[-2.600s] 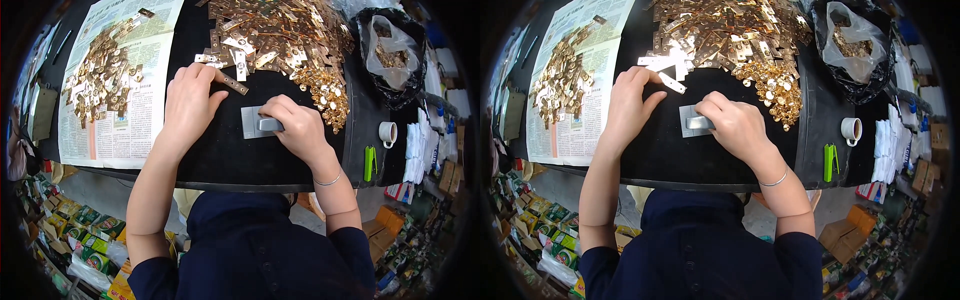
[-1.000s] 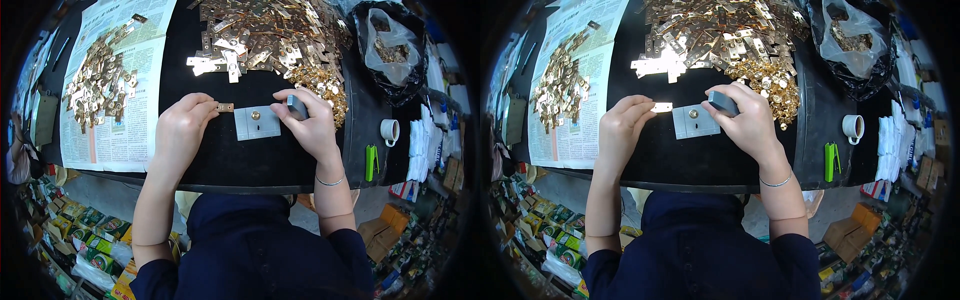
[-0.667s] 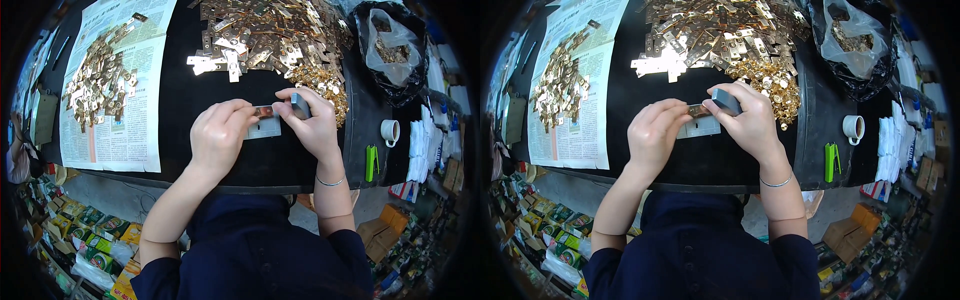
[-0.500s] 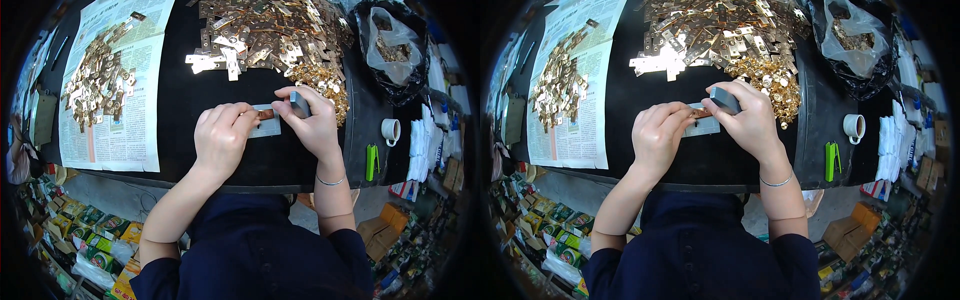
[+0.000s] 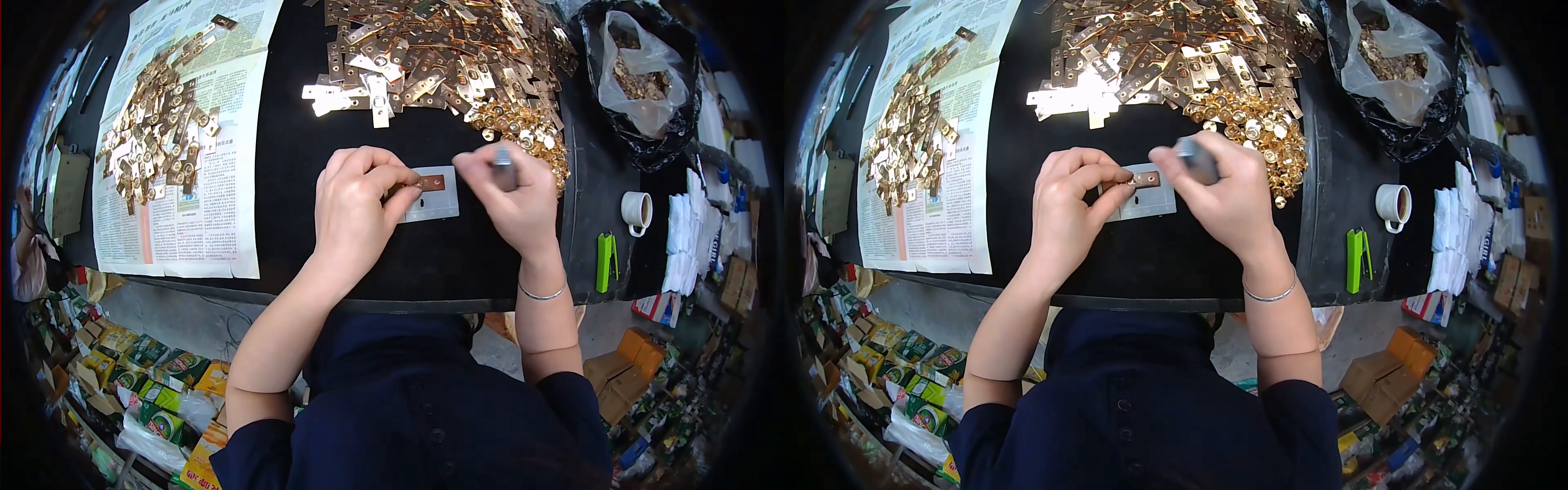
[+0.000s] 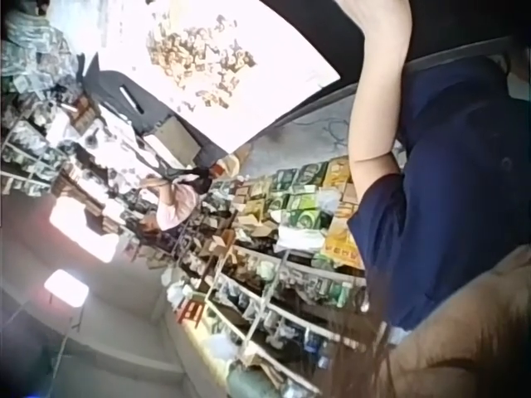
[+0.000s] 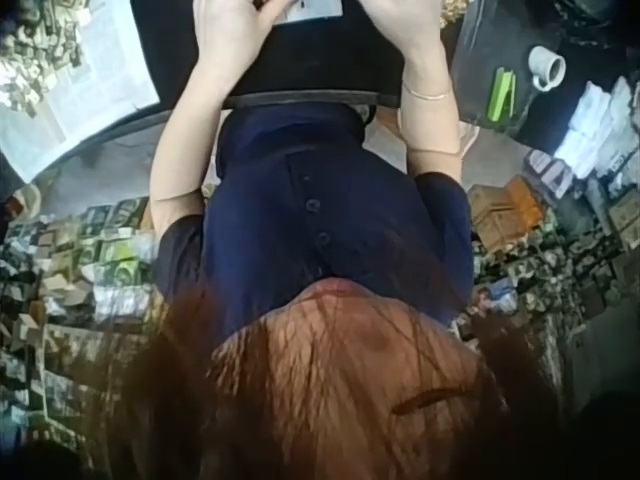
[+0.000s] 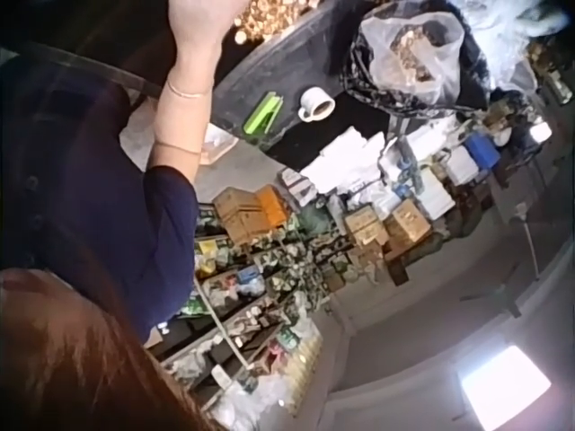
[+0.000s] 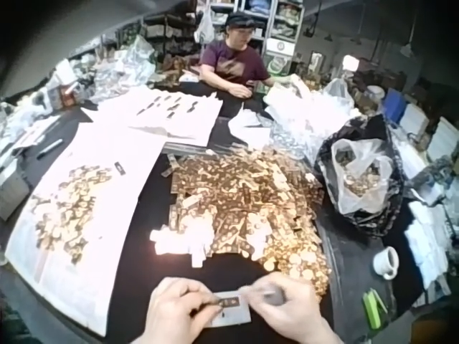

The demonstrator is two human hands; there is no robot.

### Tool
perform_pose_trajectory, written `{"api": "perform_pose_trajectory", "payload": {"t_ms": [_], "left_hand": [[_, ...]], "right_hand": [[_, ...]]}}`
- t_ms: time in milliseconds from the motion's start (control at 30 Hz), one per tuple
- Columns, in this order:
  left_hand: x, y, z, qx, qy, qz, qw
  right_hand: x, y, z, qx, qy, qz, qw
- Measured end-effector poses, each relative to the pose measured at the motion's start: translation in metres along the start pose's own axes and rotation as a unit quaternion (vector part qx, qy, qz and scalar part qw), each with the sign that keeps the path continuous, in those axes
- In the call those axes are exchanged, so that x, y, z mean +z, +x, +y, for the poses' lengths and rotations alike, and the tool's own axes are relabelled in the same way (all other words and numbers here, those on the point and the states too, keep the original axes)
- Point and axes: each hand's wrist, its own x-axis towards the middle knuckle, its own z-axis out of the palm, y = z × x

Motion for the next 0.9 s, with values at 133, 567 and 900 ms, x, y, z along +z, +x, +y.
{"api": "perform_pose_trajectory", "payload": {"t_ms": [133,567,900], "left_hand": [[-0.001,-0.002,-0.007,-0.01,-0.015,0.012,1.0],[0.003,-0.004,-0.006,-0.004,0.014,0.025,1.0],[0.004,-0.008,-0.006,-0.003,0.013,0.022,1.0]], "right_hand": [[-0.006,0.005,-0.015,0.137,0.46,0.002,0.877],[0.059,0.021,-0.016,-0.08,0.301,0.034,0.95],[0.055,0.029,-0.02,0.089,0.432,0.133,0.888]]}}
